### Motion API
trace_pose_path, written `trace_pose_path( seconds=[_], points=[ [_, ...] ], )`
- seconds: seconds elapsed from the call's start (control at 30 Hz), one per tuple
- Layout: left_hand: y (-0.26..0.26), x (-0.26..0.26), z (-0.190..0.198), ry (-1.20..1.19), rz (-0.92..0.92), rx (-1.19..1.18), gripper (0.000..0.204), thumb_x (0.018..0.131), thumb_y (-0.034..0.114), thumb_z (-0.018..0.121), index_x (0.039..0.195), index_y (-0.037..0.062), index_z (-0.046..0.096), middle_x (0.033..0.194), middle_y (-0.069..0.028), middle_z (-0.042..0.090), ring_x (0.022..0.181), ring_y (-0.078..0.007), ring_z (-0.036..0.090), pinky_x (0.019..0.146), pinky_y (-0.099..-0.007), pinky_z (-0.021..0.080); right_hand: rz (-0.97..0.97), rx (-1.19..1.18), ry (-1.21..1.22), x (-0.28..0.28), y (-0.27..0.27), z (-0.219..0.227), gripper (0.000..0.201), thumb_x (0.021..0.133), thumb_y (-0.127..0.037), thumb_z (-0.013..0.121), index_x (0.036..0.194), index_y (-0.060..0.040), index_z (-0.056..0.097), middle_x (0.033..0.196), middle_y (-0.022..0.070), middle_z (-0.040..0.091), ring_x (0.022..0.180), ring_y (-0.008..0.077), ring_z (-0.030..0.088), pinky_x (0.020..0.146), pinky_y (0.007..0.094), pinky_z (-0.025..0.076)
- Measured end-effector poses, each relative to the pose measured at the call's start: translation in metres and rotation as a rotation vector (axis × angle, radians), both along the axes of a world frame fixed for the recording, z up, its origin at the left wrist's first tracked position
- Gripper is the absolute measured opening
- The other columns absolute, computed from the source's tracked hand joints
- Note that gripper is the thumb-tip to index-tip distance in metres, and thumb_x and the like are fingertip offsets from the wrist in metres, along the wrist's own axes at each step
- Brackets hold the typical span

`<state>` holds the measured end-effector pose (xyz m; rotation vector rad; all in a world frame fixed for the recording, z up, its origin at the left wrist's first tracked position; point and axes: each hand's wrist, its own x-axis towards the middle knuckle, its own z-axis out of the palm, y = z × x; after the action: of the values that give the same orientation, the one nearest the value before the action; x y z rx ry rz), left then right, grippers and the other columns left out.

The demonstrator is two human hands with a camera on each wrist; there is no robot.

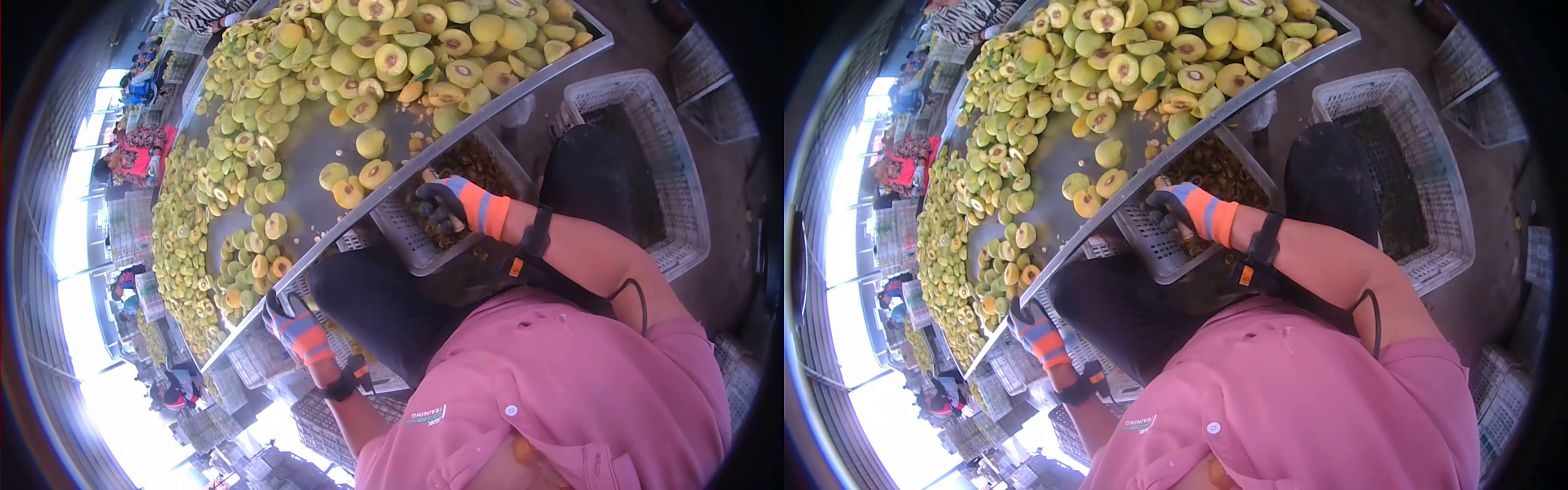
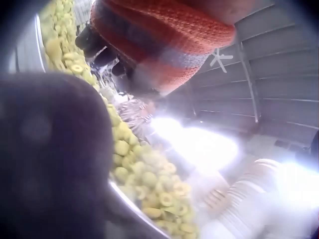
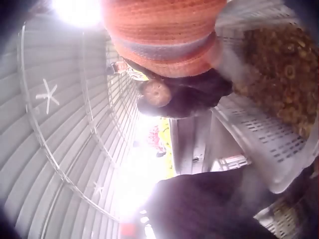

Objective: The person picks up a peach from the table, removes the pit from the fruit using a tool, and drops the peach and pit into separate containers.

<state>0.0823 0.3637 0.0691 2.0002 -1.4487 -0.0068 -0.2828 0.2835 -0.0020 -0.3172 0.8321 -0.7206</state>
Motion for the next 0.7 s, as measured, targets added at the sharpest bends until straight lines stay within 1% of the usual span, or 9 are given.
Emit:
trace_pose_path(
  seconds=[0.1,0.2,0.23,0.3,0.4,0.47,0.53,0.6,0.7],
  points=[
    [-0.045,-0.066,0.026,0.133,-0.167,0.068,0.034,0.088,0.01,0.063,0.12,0.0003,0.06,0.113,-0.0168,0.063,0.105,-0.0308,0.06,0.092,-0.037,0.047,0.016,0.06,0.09,-0.005,-0.005,-0.014,0.022,0.092,-0.022,0.055,0.093,-0.0018,0.065,0.074,0.0051,0.061,0.055,0.0157,0.058,0.051,0.0302,0.047],
    [-0.097,-0.111,0.008,-0.026,-0.439,0.108,0.032,0.087,0.011,0.065,0.118,0.0024,0.062,0.105,-0.0144,0.067,0.097,-0.0225,0.065,0.085,-0.0339,0.051,-0.039,0.166,-0.457,-0.005,-0.011,-0.023,0.022,0.095,-0.025,0.056,0.102,-0.0053,0.061,0.07,0.0003,0.057,0.049,0.0104,0.05,0.041,0.0268,0.037],
    [-0.105,-0.148,0.029,-0.044,-0.407,0.232,0.034,0.086,0.015,0.067,0.118,0.0048,0.063,0.107,-0.0161,0.067,0.102,-0.0277,0.063,0.089,-0.0386,0.05,-0.012,0.126,-0.356,-0.007,-0.009,-0.018,0.023,0.094,-0.026,0.056,0.103,-0.0049,0.061,0.069,0.0004,0.057,0.049,0.0103,0.051,0.041,0.0272,0.037],
    [-0.142,-0.146,-0.015,-0.351,-0.417,0.242,0.045,0.084,0.034,0.069,0.12,0.0069,0.063,0.119,-0.0187,0.062,0.117,-0.0351,0.055,0.099,-0.0447,0.044,0.042,0.045,-0.158,-0.01,-0.001,-0.003,0.025,0.094,-0.026,0.057,0.104,-0.0042,0.062,0.067,0.0006,0.056,0.05,0.0102,0.052,0.041,0.0281,0.039],
    [-0.161,-0.181,-0.008,-0.659,-0.364,0.545,0.075,0.079,0.058,0.064,0.129,0.0028,0.057,0.14,-0.026,0.047,0.132,-0.0418,0.041,0.111,-0.0437,0.032,0.022,-0.015,0.086,-0.009,0.002,0.003,0.021,0.091,-0.022,0.058,0.095,-0.0034,0.067,0.073,0.0045,0.062,0.056,0.0155,0.058,0.048,0.0305,0.044],
    [-0.168,-0.18,-0.024,-0.625,-0.352,0.625,0.08,0.077,0.062,0.063,0.131,0.0029,0.056,0.141,-0.0249,0.045,0.133,-0.0427,0.039,0.112,-0.0451,0.031,0.037,-0.037,0.185,-0.012,0.006,0.014,0.02,0.09,-0.02,0.059,0.091,-0.0025,0.069,0.078,0.0077,0.065,0.062,0.018,0.062,0.055,0.0313,0.049],
    [-0.171,-0.181,-0.029,-0.599,-0.341,0.659,0.083,0.076,0.063,0.064,0.133,0.0023,0.054,0.142,-0.024,0.045,0.134,-0.0425,0.038,0.112,-0.0454,0.03,0.112,-0.361,0.251,-0.023,0.012,0.015,0.021,0.091,-0.02,0.058,0.09,-0.0017,0.069,0.079,0.0083,0.066,0.064,0.018,0.063,0.056,0.0324,0.05],
    [-0.17,-0.179,-0.032,-0.583,-0.329,0.646,0.086,0.075,0.061,0.067,0.135,0.0009,0.05,0.141,-0.0232,0.046,0.134,-0.0411,0.037,0.112,-0.0447,0.031,0.142,-0.446,0.235,-0.021,0.015,0.008,0.021,0.09,-0.02,0.059,0.089,-0.0014,0.069,0.077,0.0087,0.066,0.063,0.0183,0.064,0.054,0.0334,0.051],
    [-0.171,-0.178,-0.039,-0.43,-0.394,0.481,0.082,0.075,0.046,0.075,0.135,-0.001,0.047,0.136,-0.0226,0.05,0.127,-0.0413,0.045,0.106,-0.0444,0.038,0.128,-0.221,0.176,-0.011,0.014,0.003,0.019,0.088,-0.02,0.062,0.089,-0.002,0.068,0.072,0.0088,0.065,0.058,0.0191,0.063,0.047,0.0343,0.049]
  ],
)
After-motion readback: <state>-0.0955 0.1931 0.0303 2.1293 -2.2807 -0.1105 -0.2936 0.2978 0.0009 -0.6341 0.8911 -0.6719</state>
